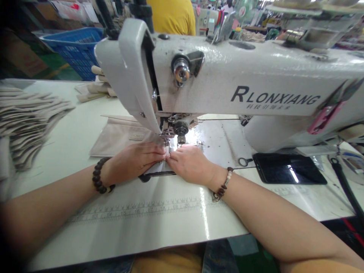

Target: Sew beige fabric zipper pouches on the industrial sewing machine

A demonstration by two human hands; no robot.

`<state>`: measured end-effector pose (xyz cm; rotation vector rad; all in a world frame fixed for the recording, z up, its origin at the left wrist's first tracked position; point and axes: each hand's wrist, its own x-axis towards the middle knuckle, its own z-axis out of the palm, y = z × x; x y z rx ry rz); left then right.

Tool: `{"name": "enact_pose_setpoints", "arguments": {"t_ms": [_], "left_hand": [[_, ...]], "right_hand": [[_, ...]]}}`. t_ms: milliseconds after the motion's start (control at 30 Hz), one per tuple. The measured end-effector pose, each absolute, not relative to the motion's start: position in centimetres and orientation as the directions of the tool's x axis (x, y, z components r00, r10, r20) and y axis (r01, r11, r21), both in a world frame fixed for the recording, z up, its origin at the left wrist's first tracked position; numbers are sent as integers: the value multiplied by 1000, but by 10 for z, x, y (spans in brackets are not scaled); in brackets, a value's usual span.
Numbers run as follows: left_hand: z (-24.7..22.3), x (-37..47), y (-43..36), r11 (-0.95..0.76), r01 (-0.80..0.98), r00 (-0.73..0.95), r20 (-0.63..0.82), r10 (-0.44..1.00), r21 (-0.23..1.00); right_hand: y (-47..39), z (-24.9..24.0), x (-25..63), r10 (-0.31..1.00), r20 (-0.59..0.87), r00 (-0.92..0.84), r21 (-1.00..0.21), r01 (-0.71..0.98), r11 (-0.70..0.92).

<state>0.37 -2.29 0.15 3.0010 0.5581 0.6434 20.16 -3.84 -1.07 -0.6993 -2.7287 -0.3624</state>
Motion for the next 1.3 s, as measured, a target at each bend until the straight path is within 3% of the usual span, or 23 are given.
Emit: {"name": "enact_pose_setpoints", "arguments": {"t_ms": [500, 833, 1300], "left_hand": [[5, 2, -13, -948, 305, 903, 291, 317, 87], [0, 3, 1, -910, 406, 866, 284, 411, 77], [0, 6, 7, -890, 455, 848, 302, 435, 2]], "right_hand": [[-45, -9, 203, 579, 216, -786, 78, 605, 793], [-47, -10, 201, 603, 237, -762, 68, 632, 772], [-47, -9, 200, 613, 221, -758, 69, 639, 766]]}}
